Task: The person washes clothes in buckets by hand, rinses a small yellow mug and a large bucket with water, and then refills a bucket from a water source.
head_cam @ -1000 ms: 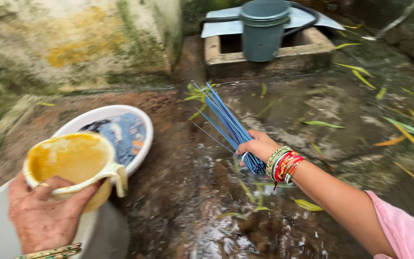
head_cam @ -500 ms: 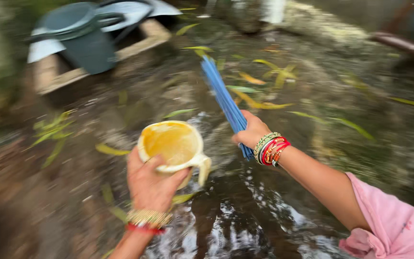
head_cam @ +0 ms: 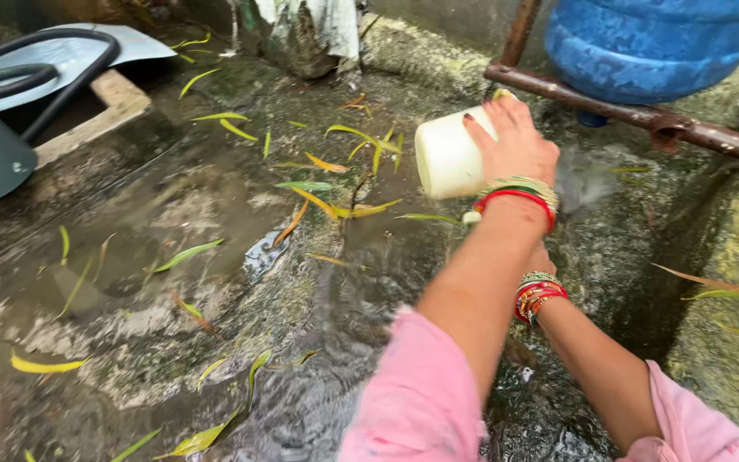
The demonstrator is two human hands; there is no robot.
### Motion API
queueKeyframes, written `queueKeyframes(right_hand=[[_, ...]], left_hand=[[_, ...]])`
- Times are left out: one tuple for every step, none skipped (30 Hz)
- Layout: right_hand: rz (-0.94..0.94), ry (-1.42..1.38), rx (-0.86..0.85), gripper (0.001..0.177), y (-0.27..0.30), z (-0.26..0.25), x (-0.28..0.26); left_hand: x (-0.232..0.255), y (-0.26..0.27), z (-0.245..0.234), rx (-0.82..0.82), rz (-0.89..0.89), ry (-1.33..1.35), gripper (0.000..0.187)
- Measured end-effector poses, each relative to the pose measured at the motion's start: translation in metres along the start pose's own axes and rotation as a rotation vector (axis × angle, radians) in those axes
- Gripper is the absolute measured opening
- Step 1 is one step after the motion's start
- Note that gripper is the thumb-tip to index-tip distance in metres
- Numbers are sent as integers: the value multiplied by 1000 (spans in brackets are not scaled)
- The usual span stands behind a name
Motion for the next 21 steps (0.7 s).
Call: queueKeyframes(right_hand=[[12,17,20,67,1,-9,1],[24,43,34,66,6,-15,3],[35,83,38,64,12,-22,4],[33,138,30,63,17,-27,0],[29,200,24,66,23,-32,-5],[31,198,28,66,29,-39,-7],[68,217,16,70,34,-44,-6],[107,244,3,75,39,-46,-3],[111,250,5,75,42,-47,-2],[151,263,47,75,42,-51,3],[191,275,89,75,40,-55,10],[185,279,88,75,35,-53,15],[268,284,122,80,30,-56,29],[350,288,154,85,25,-56,44],[420,279,163,90,17,-51,60],[488,270,169,95,10,-44,77],[478,274,162,95,-3,-35,91],[473,290,134,98,-18,-21,104],[467,306,106,101,-32,-3,116],[458,307,103,101,-47,18,121],[286,447,17,91,-63,48,109]], left_hand=[[-4,2,-16,260,-42,37,62],[-12,8,-14,250,-38,43,62],[-36,16,6,-32,-44,231,50],[-57,29,22,-305,-49,411,41],[-83,38,8,-158,-174,549,46],[-109,50,-1,-6,-300,686,52],[-126,59,-5,40,-270,758,53],[-142,70,-6,83,-248,833,55],[-155,79,-2,80,-251,839,55],[-175,92,20,124,-506,1669,52],[-177,107,42,165,-763,2498,56],[-191,122,40,174,-763,2498,56],[-216,136,9,222,-476,1573,55],[-212,141,-20,222,-197,642,55],[-216,143,-24,225,-204,637,55],[-237,152,-10,327,-481,1529,64],[-234,159,10,410,-748,2426,76],[-236,160,3,422,-749,2421,76],[-237,165,4,411,-867,2401,77],[-238,169,4,399,-981,2380,79],[-239,169,1,411,-978,2376,79]])
Point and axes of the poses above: each hand's wrist, its own y-axis away from the middle knuckle, its own z-axis out of the palm, x = y × z, the point moved 8 cm from there along -y, towards the middle knuckle, and after that the axes turned 11 degrees about y, right-handed, at the moved point
